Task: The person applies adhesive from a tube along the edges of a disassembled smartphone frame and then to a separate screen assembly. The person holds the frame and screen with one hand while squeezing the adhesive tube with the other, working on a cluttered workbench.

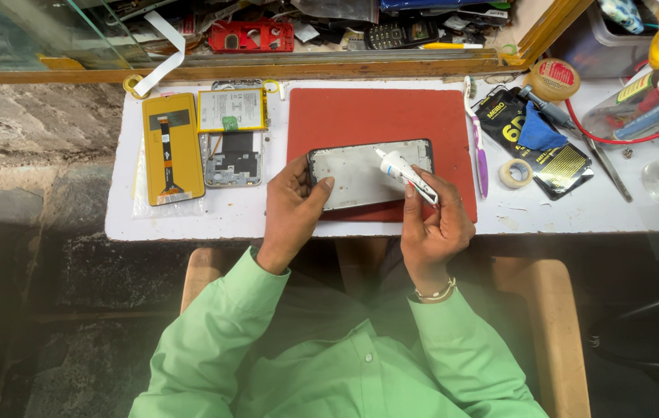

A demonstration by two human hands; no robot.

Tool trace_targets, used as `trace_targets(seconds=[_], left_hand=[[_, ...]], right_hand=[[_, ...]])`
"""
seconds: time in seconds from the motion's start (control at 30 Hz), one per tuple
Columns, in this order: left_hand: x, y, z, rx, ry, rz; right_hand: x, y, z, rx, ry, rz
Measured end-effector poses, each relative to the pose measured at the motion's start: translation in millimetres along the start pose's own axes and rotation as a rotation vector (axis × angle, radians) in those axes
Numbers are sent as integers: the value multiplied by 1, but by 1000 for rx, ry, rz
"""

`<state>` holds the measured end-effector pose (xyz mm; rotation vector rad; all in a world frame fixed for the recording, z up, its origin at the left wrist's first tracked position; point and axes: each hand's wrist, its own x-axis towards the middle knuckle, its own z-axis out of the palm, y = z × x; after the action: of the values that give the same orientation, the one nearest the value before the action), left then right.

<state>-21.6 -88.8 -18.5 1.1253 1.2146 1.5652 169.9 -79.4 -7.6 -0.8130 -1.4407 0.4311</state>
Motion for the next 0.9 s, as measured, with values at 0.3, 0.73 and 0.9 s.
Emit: trace_targets(seconds=[0.3,0.73,0.9], left_hand=[[-2,-1,3,-10,9,41],[-3,-2,3,-12,-1,42],[-3,0,3,-29,-4,42]], right_hand=[[0,1,3,-11,-25,-11],[1,3,3,-41,2,-11],[2,2,4,-25,19,-23]])
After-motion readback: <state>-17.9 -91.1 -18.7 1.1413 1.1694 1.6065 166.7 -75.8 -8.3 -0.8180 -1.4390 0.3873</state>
